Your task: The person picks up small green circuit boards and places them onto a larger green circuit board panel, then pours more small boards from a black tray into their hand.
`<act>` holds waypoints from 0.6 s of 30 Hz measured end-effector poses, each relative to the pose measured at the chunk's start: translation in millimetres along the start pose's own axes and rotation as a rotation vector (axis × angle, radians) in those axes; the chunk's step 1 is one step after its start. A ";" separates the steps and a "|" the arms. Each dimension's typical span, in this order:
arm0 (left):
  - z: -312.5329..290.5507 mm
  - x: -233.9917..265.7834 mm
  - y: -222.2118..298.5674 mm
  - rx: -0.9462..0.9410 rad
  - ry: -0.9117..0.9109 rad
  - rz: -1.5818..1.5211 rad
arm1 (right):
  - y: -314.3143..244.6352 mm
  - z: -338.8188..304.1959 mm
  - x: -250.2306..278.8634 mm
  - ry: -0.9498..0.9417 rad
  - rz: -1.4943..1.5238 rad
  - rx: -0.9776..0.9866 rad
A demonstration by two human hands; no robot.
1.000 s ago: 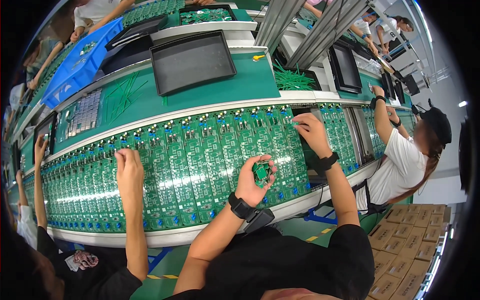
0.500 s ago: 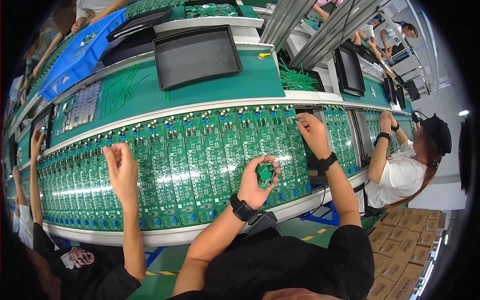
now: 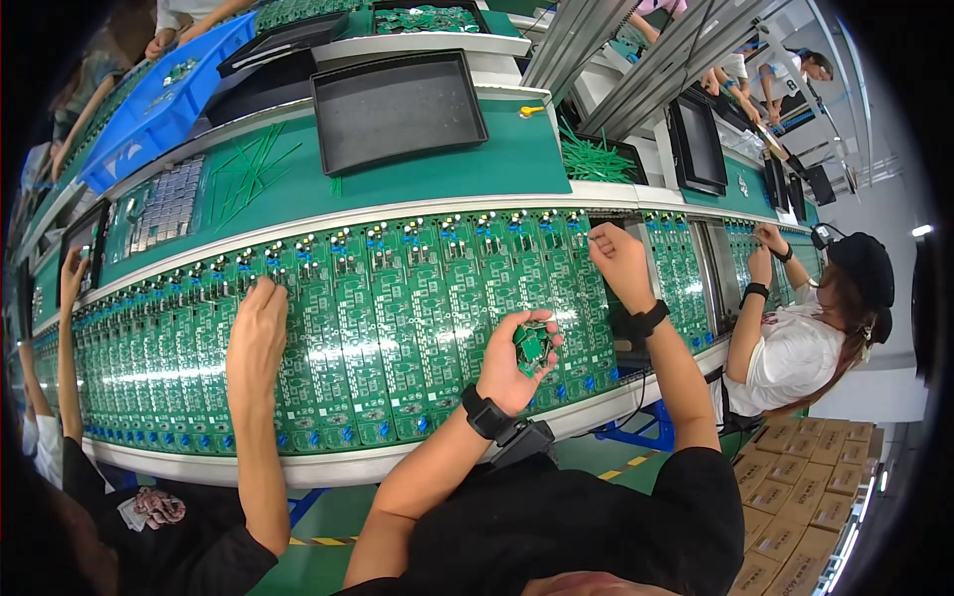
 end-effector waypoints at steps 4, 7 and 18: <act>0.4 -0.5 -1.6 0.000 0.001 0.006 | -3.6 8.0 -0.5 -0.041 -0.052 0.019; 0.7 -0.2 -2.4 0.001 0.009 0.011 | -9.4 18.7 -3.0 -0.079 -0.139 0.058; 1.0 -1.5 0.4 -0.016 0.013 0.018 | -8.0 32.1 -15.9 -0.194 -0.301 0.041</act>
Point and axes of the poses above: each hand's wrist, its own z-axis towards the middle knuckle, its own x-axis out of the back of the hand, y = z × x, the point moved 9 cm from there along z, towards the middle knuckle, and after that the axes turned 6 degrees about -y, right-handed, at the moved point
